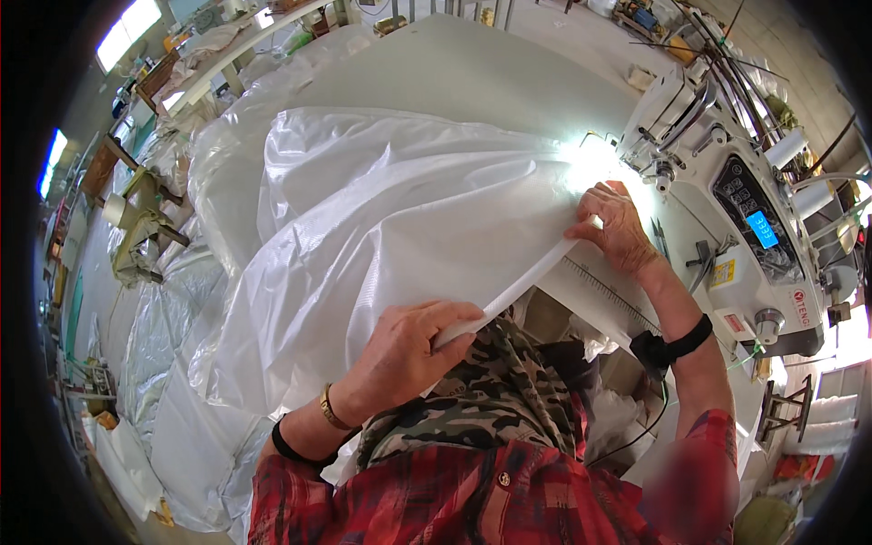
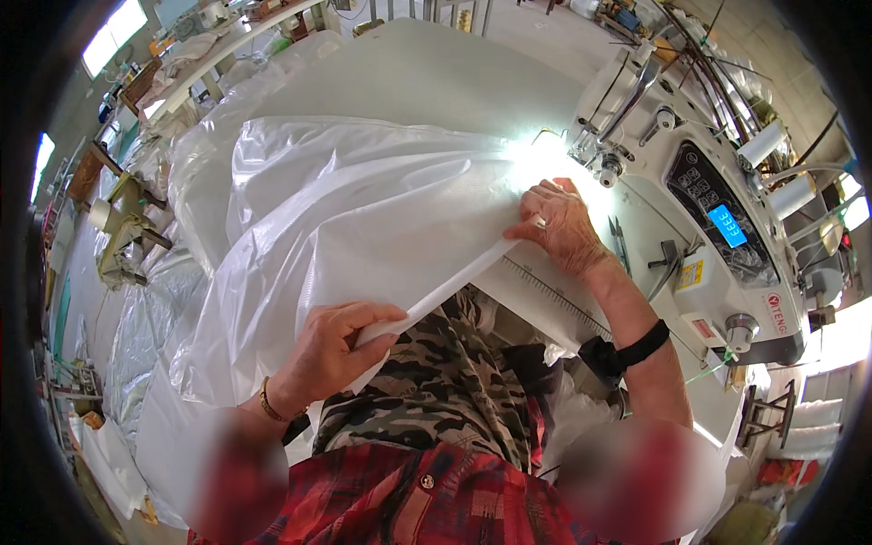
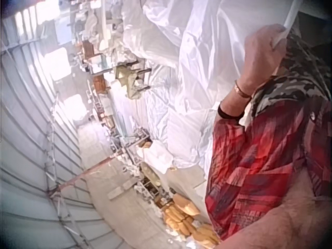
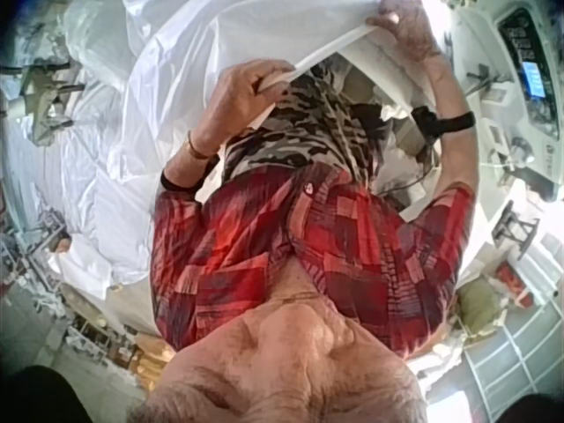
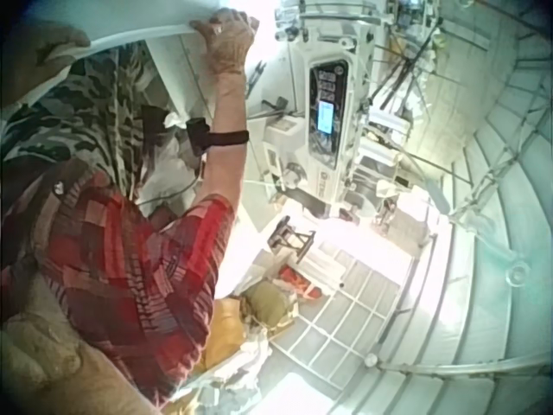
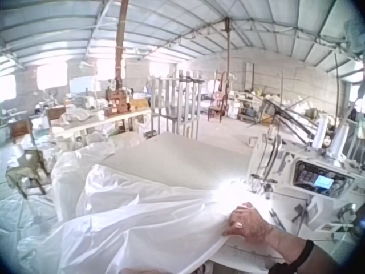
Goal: The recorder is using an industrial sewing machine to sew together large white plastic or fabric sheets.
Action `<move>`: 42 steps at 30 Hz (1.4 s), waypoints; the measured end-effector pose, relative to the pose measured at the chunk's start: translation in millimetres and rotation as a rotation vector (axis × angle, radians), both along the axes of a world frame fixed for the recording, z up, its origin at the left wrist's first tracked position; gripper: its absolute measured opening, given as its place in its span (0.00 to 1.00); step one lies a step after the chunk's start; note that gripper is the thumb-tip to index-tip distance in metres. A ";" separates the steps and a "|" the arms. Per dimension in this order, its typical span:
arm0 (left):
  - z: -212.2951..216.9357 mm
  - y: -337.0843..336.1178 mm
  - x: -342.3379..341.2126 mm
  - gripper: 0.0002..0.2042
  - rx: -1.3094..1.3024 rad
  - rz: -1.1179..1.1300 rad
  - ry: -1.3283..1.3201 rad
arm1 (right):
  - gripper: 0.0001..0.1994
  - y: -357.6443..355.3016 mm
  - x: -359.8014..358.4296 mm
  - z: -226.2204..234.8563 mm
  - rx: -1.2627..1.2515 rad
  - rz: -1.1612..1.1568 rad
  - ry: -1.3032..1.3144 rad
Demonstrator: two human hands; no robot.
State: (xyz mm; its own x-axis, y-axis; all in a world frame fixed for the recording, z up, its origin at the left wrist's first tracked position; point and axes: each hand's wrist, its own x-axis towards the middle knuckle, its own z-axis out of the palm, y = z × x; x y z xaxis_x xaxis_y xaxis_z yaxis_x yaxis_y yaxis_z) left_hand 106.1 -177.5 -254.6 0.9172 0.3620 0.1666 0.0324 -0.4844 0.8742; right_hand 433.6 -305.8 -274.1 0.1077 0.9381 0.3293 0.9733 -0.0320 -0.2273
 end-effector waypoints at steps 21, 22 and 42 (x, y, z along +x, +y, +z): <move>-36.5 -29.9 12.9 0.12 0.121 -0.200 -0.078 | 0.21 -5.7 -0.2 -15.0 0.070 -0.339 -0.068; -39.4 -32.2 14.9 0.11 0.140 -0.216 -0.064 | 0.22 -8.0 -3.0 -16.0 0.053 -0.408 -0.095; -44.8 -31.9 55.9 0.04 0.701 -0.222 0.007 | 0.34 -28.4 -30.4 -22.0 0.043 -0.477 0.008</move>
